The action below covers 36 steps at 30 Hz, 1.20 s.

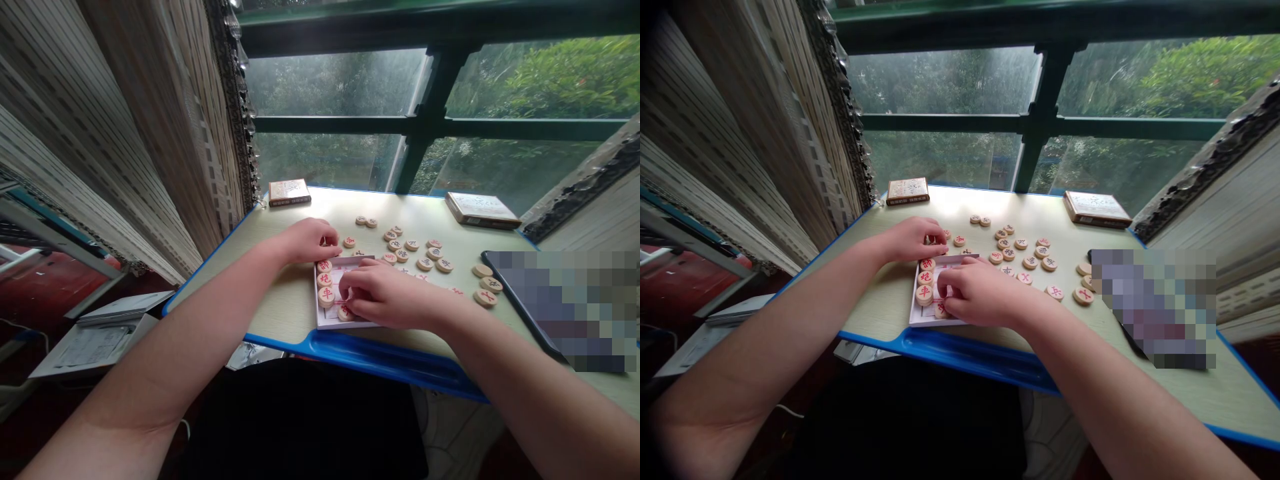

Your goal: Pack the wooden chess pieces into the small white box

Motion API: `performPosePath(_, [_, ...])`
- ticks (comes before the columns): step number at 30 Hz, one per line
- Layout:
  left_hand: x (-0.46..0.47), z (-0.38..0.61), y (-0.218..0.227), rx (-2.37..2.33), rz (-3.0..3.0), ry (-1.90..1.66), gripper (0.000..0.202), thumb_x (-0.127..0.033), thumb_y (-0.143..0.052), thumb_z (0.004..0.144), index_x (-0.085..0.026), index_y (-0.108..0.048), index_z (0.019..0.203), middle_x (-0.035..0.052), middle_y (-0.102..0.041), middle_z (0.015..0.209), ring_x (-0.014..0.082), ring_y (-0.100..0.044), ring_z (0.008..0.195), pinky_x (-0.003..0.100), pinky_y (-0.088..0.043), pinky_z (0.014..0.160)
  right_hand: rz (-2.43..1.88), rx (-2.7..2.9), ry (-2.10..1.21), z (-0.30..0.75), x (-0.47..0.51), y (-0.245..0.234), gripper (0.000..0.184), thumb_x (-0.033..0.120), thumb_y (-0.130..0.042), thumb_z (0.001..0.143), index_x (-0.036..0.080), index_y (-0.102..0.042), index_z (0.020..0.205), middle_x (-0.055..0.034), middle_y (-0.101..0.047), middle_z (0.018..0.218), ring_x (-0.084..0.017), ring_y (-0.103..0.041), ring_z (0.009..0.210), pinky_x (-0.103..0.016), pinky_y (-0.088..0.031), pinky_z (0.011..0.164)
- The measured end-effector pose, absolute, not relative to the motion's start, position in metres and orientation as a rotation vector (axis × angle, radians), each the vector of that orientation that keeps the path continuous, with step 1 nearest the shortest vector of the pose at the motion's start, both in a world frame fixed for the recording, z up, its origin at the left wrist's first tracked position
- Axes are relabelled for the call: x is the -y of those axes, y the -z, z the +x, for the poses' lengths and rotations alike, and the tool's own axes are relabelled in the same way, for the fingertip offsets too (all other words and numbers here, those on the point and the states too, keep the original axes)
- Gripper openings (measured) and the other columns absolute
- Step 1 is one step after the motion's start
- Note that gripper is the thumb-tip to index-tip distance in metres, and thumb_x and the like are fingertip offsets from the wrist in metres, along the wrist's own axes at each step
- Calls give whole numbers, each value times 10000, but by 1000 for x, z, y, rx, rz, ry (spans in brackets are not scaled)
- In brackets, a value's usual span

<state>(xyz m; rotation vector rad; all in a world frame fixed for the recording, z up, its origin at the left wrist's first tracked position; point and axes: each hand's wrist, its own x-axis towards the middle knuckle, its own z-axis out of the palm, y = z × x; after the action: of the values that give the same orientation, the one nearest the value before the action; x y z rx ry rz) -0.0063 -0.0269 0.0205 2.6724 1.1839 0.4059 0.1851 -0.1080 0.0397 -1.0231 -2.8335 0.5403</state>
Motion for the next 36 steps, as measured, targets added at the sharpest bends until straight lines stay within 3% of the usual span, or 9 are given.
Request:
performPosePath(6, [26,-7,-21,-1153,2679,-416,267,-388,-549,771,-159,-684,770,37,-633,761,137,-544,690,242,-380,633,-1033,2845,-628,186,109,-42,120,292,-573,781,186,-627,761,-30,-599,687,-190,-476,807,-277,-332,669])
performPosePath(14, [28,-6,-26,-1188,2631,-368,384,-470,-469,814,-147,-656,720,37,-616,699,135,-513,642,250,-346,597,-1010,2859,-542,186,111,-42,126,278,-550,793,186,-597,720,-27,-590,671,-177,-466,769,-279,-314,667])
performPosePath(23, [27,-7,-26,-1173,2589,-336,452,-548,-465,795,-148,-677,807,62,-615,832,158,-537,729,259,-370,643,-971,2849,-564,187,111,-39,113,268,-546,792,187,-588,725,-16,-586,667,-167,-450,754,-278,-308,665])
performPosePath(36, [26,-8,-25,-1171,2575,-292,420,-519,-518,768,-172,-678,943,59,-615,905,173,-550,795,268,-394,697,-1042,2874,-489,186,110,-40,167,285,-520,840,190,-609,735,-31,-587,679,-177,-476,769,-280,-319,678])
